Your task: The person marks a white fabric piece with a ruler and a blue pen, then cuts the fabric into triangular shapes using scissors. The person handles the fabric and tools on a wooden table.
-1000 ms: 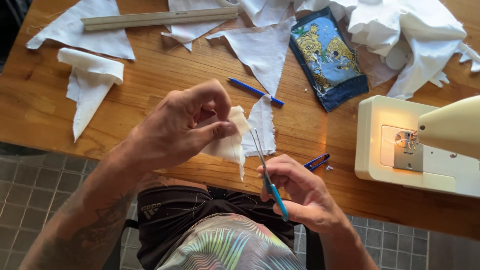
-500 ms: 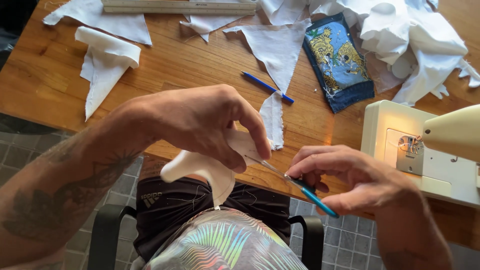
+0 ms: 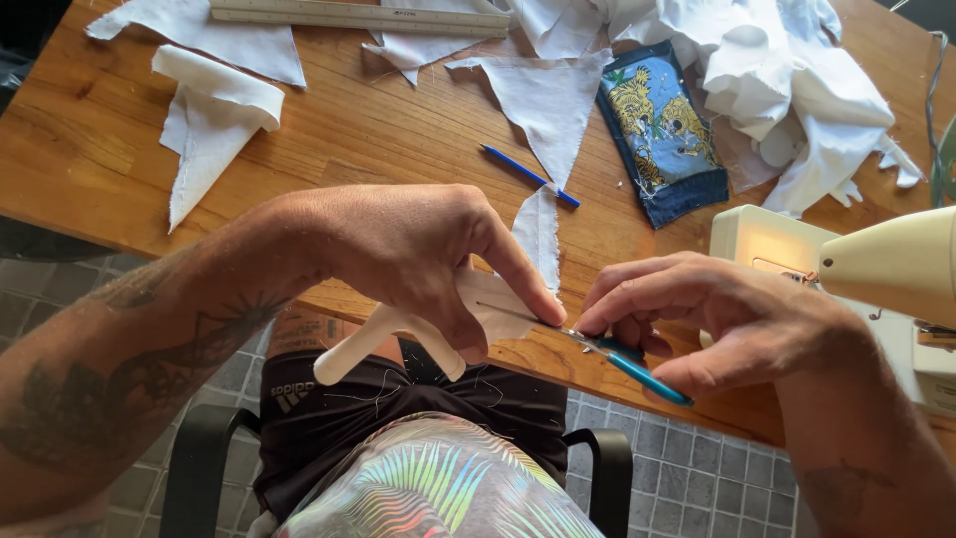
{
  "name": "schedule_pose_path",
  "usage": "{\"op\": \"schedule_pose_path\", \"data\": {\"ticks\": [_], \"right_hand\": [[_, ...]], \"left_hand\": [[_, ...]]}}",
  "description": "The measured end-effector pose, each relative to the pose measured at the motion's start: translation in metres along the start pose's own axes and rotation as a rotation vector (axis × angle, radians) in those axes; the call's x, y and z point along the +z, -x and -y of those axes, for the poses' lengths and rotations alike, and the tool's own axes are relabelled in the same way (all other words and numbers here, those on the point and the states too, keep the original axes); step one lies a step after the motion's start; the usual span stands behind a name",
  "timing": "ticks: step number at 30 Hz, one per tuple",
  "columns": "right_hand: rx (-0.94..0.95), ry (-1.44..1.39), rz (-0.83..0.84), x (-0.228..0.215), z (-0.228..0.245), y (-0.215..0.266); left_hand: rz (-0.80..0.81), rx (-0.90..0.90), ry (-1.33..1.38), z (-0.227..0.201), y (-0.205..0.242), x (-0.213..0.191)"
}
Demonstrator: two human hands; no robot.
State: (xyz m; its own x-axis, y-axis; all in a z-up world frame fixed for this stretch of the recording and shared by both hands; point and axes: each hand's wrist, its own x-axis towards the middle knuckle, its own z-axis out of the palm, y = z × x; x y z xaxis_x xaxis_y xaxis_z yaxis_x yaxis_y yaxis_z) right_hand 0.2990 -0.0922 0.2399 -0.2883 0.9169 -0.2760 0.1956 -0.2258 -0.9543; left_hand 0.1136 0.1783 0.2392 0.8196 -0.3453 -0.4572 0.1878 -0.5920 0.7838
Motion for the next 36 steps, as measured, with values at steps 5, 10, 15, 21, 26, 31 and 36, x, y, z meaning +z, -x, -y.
{"op": "schedule_pose_path", "data": {"ticks": [5,10,15,21,26,31,36], "right_hand": [[-0.036,0.073,0.069,-0.004,0.007,-0.006],[-0.025,0.064,0.114,-0.006,0.011,-0.009],[0.013,0.074,0.132,-0.010,0.011,-0.010],[0.016,0.020,0.153,-0.012,0.013,-0.011],[0.010,0.004,0.156,-0.014,0.007,-0.008],[0.020,0.029,0.180,-0.016,0.004,-0.007],[0.033,0.039,0.174,-0.011,0.008,-0.006]], "left_hand": [[0.012,0.012,-0.002,0.002,-0.001,0.004],[0.041,-0.024,-0.041,-0.004,0.001,0.006],[0.060,0.037,-0.039,0.004,-0.006,0.008],[0.070,0.039,-0.035,0.005,-0.008,0.008],[0.064,0.038,-0.012,0.003,-0.004,0.007],[0.011,0.261,0.049,0.025,-0.017,0.018],[-0.044,0.123,0.099,0.019,-0.017,0.026]]}}
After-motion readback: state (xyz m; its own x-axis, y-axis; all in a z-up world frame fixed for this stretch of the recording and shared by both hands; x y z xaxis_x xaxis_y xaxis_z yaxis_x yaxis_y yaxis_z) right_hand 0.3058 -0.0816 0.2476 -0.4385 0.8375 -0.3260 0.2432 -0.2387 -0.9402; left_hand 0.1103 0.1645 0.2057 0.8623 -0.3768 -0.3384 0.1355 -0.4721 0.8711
